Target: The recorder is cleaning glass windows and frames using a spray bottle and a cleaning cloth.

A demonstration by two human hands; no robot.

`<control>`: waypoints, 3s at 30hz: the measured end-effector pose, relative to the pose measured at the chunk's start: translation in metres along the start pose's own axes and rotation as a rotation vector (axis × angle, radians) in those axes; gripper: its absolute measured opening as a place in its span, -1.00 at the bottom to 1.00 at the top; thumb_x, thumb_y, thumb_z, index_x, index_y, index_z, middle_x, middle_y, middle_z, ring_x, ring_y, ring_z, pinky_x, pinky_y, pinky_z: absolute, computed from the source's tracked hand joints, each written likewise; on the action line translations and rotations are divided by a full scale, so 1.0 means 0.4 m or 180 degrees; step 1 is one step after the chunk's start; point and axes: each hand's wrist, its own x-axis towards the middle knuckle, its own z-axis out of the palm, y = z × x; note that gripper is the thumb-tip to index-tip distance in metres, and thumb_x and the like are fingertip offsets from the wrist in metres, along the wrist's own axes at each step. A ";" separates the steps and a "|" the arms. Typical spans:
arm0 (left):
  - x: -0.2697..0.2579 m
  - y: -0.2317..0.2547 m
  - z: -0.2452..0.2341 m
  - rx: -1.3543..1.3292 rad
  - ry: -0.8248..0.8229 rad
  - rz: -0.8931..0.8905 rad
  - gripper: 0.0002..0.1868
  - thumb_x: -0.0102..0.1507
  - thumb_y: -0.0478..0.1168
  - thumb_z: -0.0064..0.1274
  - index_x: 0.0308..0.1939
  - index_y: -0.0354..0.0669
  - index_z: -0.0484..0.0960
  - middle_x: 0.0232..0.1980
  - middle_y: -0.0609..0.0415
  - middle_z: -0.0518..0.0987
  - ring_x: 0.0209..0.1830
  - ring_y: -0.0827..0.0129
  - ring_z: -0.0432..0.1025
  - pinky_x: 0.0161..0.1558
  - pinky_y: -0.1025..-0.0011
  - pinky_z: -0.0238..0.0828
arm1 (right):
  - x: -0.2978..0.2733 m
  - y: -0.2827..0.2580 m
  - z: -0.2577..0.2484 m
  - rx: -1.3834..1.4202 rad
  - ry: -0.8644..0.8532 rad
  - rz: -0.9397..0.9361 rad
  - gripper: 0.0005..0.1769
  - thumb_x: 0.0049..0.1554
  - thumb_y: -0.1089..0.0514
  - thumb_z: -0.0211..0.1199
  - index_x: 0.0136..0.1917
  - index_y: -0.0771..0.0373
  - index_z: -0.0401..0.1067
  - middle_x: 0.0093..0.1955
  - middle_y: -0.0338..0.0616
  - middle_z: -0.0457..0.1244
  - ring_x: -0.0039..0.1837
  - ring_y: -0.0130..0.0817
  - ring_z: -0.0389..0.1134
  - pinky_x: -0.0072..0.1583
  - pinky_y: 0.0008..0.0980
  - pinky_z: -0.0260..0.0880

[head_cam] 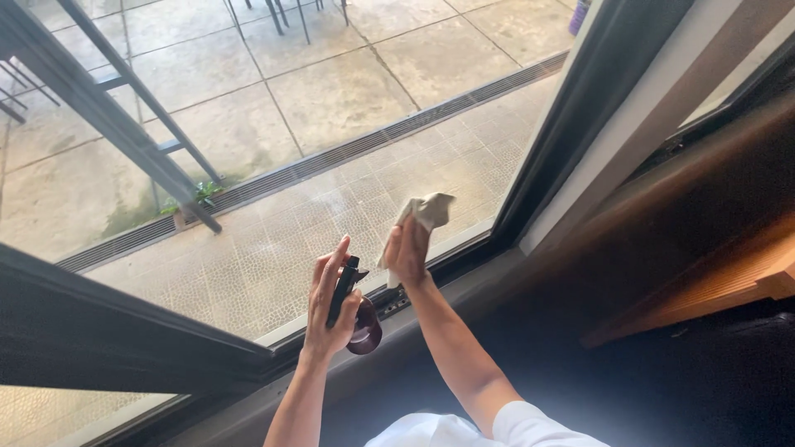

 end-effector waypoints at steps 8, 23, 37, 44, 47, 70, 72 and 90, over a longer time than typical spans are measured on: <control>0.036 0.025 0.085 -0.0138 -0.0136 0.0096 -0.15 0.10 -0.13 -0.10 0.53 -0.14 0.29 0.26 -0.11 0.45 0.21 0.18 0.40 0.22 0.06 0.39 | 0.092 0.141 -0.138 0.0127 0.0225 0.0683 -0.31 0.49 -0.05 -0.38 0.70 0.39 -0.36 0.72 0.42 -0.38 0.75 0.29 -0.42 0.69 0.20 -0.34; 0.081 0.031 0.198 -0.0082 -0.0169 0.0132 -0.13 0.06 -0.15 -0.08 0.53 -0.11 0.29 0.20 -0.10 0.46 0.18 0.20 0.41 0.17 0.06 0.43 | 0.370 0.185 -0.210 0.0247 0.0690 0.0874 -0.30 0.49 -0.09 -0.38 0.73 0.23 -0.43 0.78 0.23 -0.41 0.80 0.09 -0.42 0.75 0.15 -0.35; 0.091 0.009 0.254 -0.0105 -0.0245 -0.0102 -0.10 0.02 -0.12 -0.10 0.51 -0.13 0.31 0.11 -0.10 0.49 -0.04 0.26 0.51 0.03 0.13 0.51 | 0.114 0.192 -0.123 0.0472 0.0710 0.1297 -0.32 0.47 -0.01 -0.37 0.70 0.35 -0.40 0.75 0.24 -0.41 0.77 0.11 -0.47 0.70 0.12 -0.47; 0.107 0.018 0.273 -0.0072 -0.0299 -0.0199 -0.12 0.02 -0.09 -0.12 0.50 -0.08 0.30 0.10 -0.09 0.46 -0.06 0.23 0.49 -0.06 0.15 0.56 | 0.449 0.212 -0.242 0.0019 0.0535 0.0495 -0.38 0.49 0.03 -0.28 0.71 0.28 -0.24 0.74 0.18 -0.20 0.78 0.10 -0.29 0.75 0.18 -0.33; 0.112 0.029 0.282 -0.0041 -0.0284 0.0037 -0.13 0.06 -0.11 -0.11 0.52 -0.09 0.31 0.12 -0.09 0.47 0.04 0.22 0.47 0.01 0.12 0.54 | 0.529 0.226 -0.292 0.0029 0.0583 0.0293 -0.40 0.50 0.04 -0.28 0.71 0.26 -0.22 0.74 0.19 -0.19 0.79 0.09 -0.26 0.76 0.18 -0.27; 0.142 0.042 0.311 -0.0115 -0.0296 -0.0007 -0.09 0.02 -0.14 -0.09 0.54 -0.05 0.28 0.27 -0.10 0.48 0.24 0.16 0.43 0.27 0.03 0.41 | 0.232 0.344 -0.253 0.0173 0.0351 0.0241 -0.41 0.47 0.08 -0.25 0.64 0.45 -0.07 0.67 0.36 -0.12 0.72 0.19 -0.17 0.68 0.12 -0.20; 0.144 0.024 0.329 -0.0120 -0.0311 -0.0076 -0.11 0.03 -0.13 -0.09 0.53 -0.04 0.29 0.26 -0.10 0.48 0.24 0.16 0.44 0.23 0.03 0.44 | 0.339 0.320 -0.285 0.0310 0.0384 0.0067 -0.41 0.48 0.08 -0.25 0.65 0.44 -0.08 0.68 0.34 -0.13 0.73 0.17 -0.16 0.69 0.12 -0.16; 0.234 0.108 0.429 -0.0451 -0.0417 0.0366 -0.05 -0.02 -0.25 -0.09 0.55 -0.07 0.26 0.20 -0.13 0.47 0.24 0.10 0.42 0.28 -0.02 0.40 | 0.764 0.296 -0.371 0.0076 0.0427 -0.0891 -0.46 0.52 -0.01 -0.24 0.67 0.19 -0.04 0.65 0.05 0.06 0.66 -0.09 0.09 0.65 -0.11 0.03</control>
